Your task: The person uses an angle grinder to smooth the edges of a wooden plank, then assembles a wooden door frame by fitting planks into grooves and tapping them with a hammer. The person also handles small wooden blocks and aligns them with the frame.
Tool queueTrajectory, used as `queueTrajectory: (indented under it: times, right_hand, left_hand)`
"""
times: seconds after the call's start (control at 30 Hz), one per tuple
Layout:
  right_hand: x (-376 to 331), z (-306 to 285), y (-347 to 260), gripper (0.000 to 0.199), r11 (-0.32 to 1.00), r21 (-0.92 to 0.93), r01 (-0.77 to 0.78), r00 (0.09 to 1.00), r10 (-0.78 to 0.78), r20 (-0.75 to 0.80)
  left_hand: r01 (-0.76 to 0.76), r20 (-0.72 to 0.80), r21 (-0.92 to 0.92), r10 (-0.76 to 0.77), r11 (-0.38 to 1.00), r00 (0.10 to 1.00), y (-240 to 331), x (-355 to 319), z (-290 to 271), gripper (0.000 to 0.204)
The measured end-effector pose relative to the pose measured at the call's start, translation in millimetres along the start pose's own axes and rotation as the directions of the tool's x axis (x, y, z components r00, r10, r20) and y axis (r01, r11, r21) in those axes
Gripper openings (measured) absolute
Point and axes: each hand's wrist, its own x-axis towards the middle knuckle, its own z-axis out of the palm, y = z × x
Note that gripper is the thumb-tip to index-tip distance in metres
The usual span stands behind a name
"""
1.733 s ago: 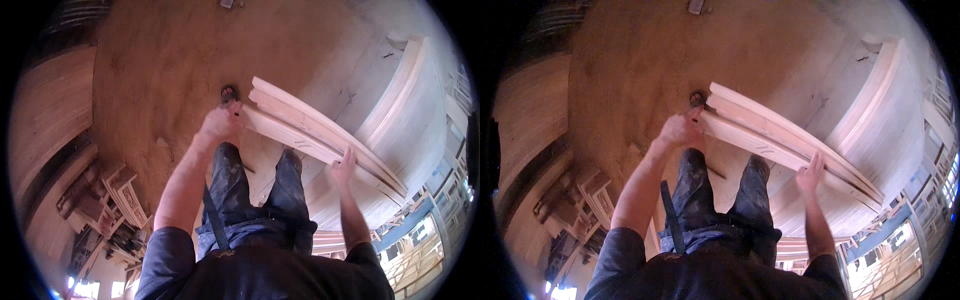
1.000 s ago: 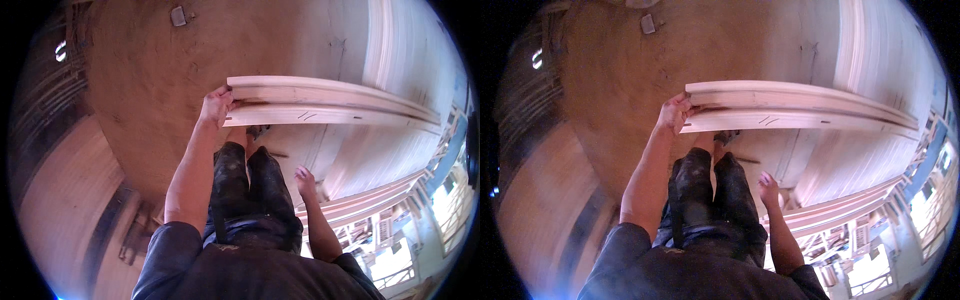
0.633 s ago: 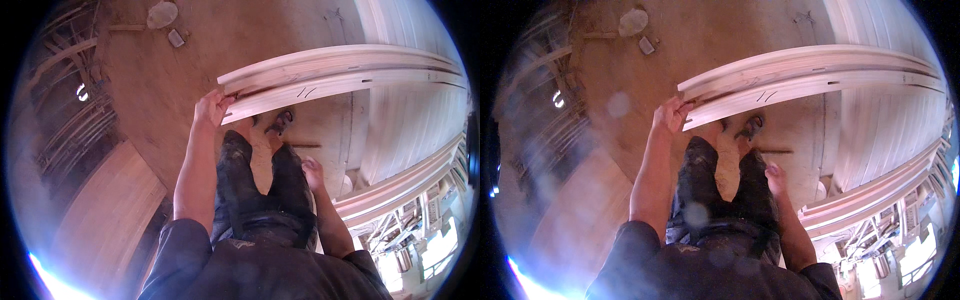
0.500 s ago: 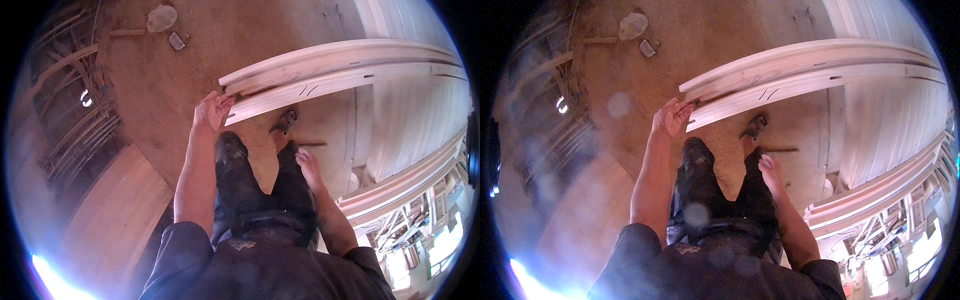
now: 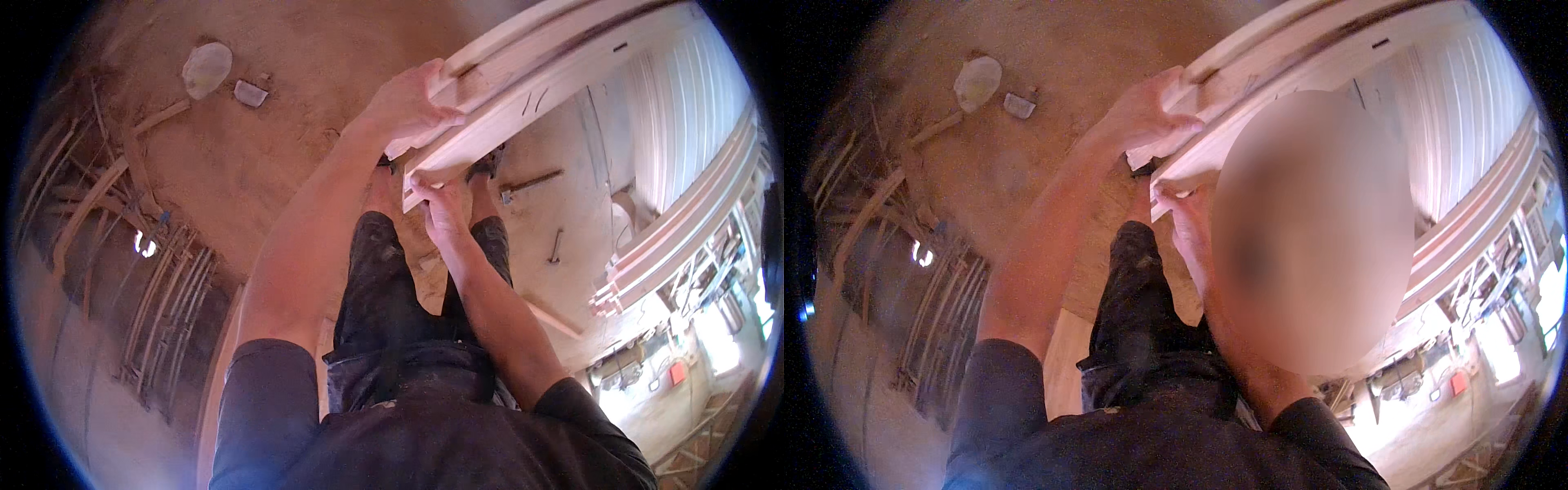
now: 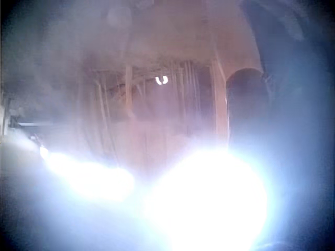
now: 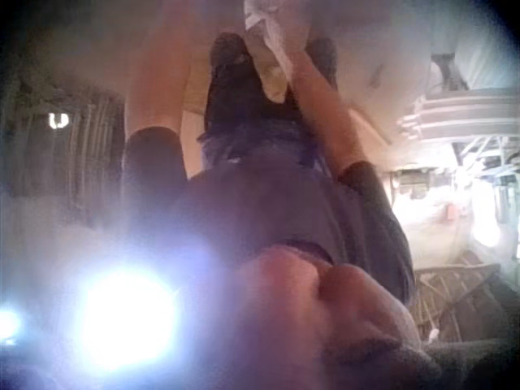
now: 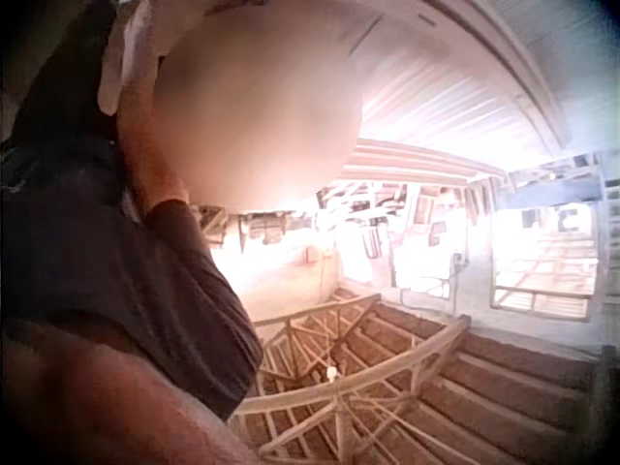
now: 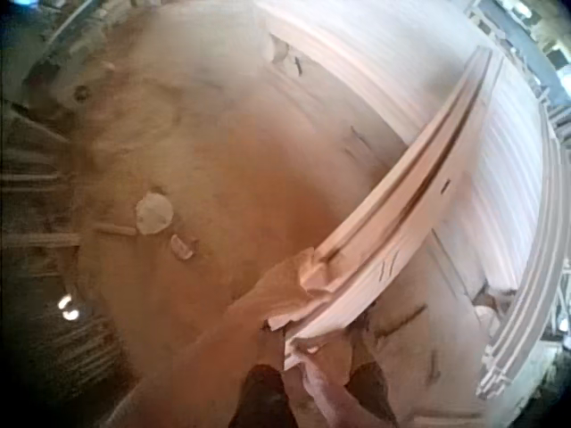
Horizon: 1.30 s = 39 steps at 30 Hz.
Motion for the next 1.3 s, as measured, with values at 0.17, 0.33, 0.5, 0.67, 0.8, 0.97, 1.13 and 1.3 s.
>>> queueTrajectory:
  times: [0.17,0.33,0.5,0.67,0.8,0.97,1.13,1.3]
  right_hand:
    - [5,-23,11,0.059,0.973,-0.22,0.064,0.994,-0.082,-0.073]
    - [-38,-52,-10,0.062,0.98,-0.189,0.068,0.972,-0.107,-0.207]
    - [-60,-185,7,0.056,0.943,-0.332,-0.023,0.908,-0.119,-0.401]
    - [-79,-330,20,0.065,0.889,-0.458,0.004,0.834,-0.256,-0.489]
    - [-93,-345,14,0.063,0.764,-0.638,-0.098,0.795,-0.325,-0.511]
    - [-116,-299,14,0.071,0.753,-0.658,-0.009,0.631,-0.506,-0.588]
    - [-147,-275,61,0.067,0.81,-0.582,-0.079,0.539,-0.456,-0.708]
    - [-193,-237,65,0.062,0.979,-0.203,0.024,0.698,-0.162,-0.697]
  left_hand:
    - [0.139,-0.01,0.143,-0.139,0.98,0.99,8,0,16,0.107]
    - [0.147,-0.061,0.176,-0.138,0.973,0.989,-13,4,11,0.103]
    - [0.09,-0.006,0.038,-0.09,0.995,0.996,6,0,17,0.079]
    - [0.235,0.259,-0.426,-0.131,0.874,0.957,53,-31,55,0.07]
    - [0.348,0.395,-0.635,-0.097,0.69,0.913,88,-61,81,0.063]
    - [0.513,0.603,-0.729,0.073,0.453,0.794,163,-96,111,0.072]
    - [0.529,0.618,-0.777,0.254,0.341,0.744,233,-132,141,0.09]
    - [0.626,0.643,-0.752,0.433,0.206,0.631,285,-142,151,0.088]
